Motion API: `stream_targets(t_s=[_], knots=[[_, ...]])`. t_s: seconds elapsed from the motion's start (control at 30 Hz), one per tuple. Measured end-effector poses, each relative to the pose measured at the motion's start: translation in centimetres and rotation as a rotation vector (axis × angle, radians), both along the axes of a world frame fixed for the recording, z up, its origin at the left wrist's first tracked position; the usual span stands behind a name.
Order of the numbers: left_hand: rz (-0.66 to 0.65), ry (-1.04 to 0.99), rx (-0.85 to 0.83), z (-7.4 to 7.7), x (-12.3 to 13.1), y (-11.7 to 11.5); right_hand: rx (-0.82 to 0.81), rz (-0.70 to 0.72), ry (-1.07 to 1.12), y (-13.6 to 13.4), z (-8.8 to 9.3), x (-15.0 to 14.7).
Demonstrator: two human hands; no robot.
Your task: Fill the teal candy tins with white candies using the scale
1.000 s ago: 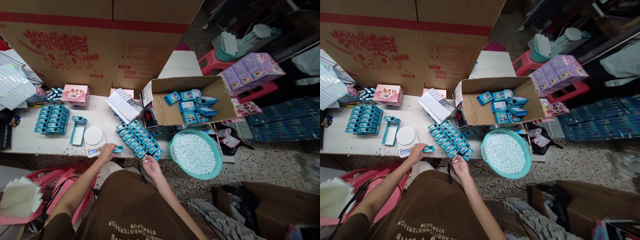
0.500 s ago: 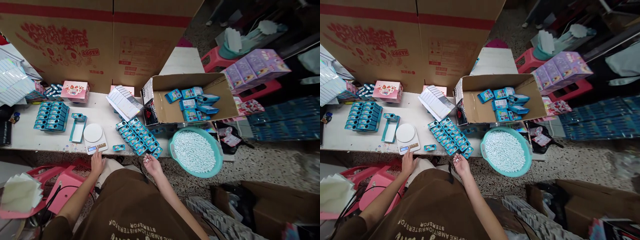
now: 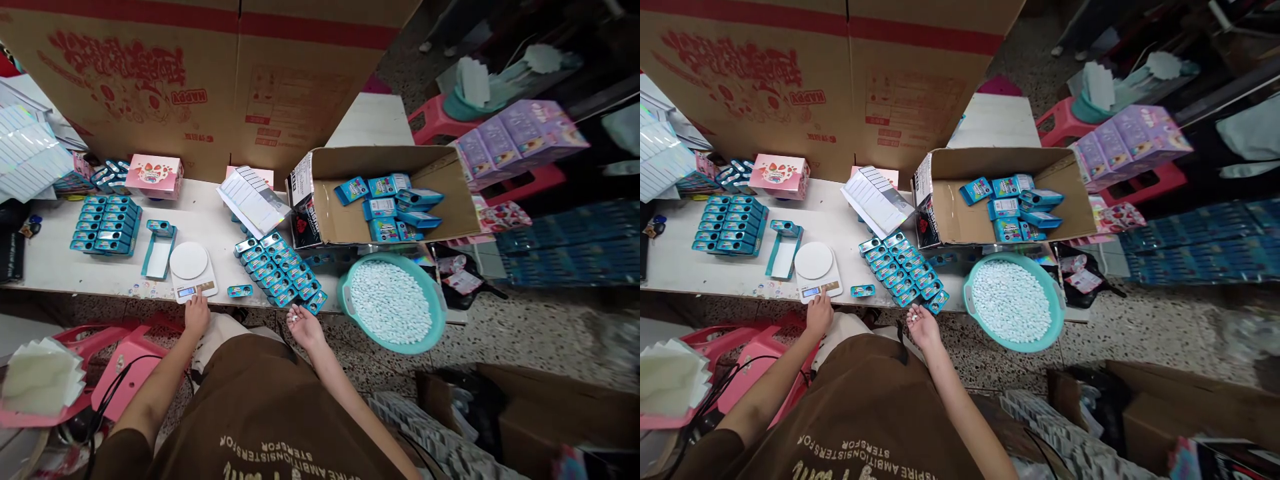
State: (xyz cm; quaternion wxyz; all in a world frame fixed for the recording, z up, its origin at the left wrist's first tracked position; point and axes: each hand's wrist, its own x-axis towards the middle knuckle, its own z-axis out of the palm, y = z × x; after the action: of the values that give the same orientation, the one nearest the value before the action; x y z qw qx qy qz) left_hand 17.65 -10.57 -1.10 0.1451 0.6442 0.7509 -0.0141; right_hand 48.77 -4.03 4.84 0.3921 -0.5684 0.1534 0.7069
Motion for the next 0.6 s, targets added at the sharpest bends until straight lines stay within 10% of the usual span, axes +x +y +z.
stream_targets(t_s=[0.6], knots=[[-0.006,0.064,-0.032,0.6,0.5,-0.6,-0.006,0.024,-0.011,-0.1,0.5,-1.2]])
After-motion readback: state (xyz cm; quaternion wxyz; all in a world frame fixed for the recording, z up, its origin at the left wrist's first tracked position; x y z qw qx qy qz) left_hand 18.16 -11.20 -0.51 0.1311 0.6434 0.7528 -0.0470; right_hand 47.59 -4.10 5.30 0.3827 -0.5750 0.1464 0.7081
